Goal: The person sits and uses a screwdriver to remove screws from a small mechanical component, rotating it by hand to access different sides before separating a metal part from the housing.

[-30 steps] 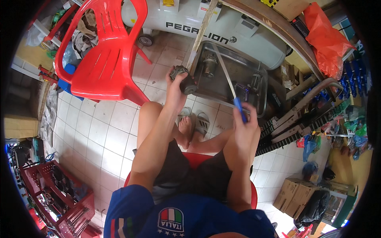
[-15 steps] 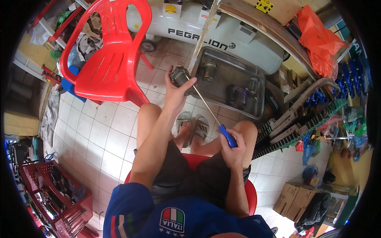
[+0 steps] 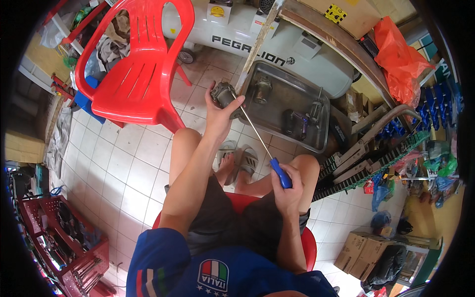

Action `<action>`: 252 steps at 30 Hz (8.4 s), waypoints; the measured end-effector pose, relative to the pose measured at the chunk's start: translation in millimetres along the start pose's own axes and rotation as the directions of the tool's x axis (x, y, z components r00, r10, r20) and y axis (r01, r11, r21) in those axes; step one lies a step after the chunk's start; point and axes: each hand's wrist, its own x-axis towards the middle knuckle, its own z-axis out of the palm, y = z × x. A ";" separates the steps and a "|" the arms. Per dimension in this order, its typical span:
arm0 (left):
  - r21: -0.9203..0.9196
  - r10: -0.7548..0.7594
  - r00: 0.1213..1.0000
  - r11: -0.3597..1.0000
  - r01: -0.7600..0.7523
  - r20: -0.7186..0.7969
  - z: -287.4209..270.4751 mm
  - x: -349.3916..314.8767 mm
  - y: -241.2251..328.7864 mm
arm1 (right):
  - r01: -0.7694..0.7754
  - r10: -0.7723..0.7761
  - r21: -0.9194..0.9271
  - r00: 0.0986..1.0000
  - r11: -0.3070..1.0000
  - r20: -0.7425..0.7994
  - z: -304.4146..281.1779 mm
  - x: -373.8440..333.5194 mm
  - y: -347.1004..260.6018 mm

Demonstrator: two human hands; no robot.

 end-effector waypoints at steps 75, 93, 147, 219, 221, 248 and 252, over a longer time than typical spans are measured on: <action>0.144 0.162 0.959 0.981 -0.131 -0.233 -19.2 14.3 -3.9 | -0.187 0.185 0.429 0.982 0.883 0.047 12.3 15.8 -10.1; 0.166 0.156 0.960 0.979 -0.119 -0.232 -22.8 15.2 -4.0 | -0.462 0.470 0.624 0.867 0.630 0.167 4.5 26.5 0.2; -0.330 -0.045 0.985 0.939 0.098 0.165 -105.8 67.5 66.1 | 0.302 0.860 -0.825 0.032 0.477 0.509 51.7 151.4 156.6; -0.063 -0.043 0.998 0.997 0.041 -0.035 -45.2 50.0 45.2 | 0.448 0.488 -0.809 0.646 0.381 0.587 50.4 86.4 162.4; -0.070 -0.057 0.998 0.996 0.056 -0.021 -44.0 49.9 43.7 | 0.411 0.476 -0.809 0.659 0.419 0.582 51.5 84.3 174.8; -0.094 -0.112 0.994 0.989 0.110 -0.010 -47.1 52.2 41.8 | 0.511 0.619 -0.713 0.379 0.479 0.688 45.1 105.8 153.3; -0.119 -0.115 0.993 0.986 0.112 -0.011 -47.5 53.1 41.3 | 0.413 0.617 -0.712 0.358 0.568 0.700 40.1 107.3 152.2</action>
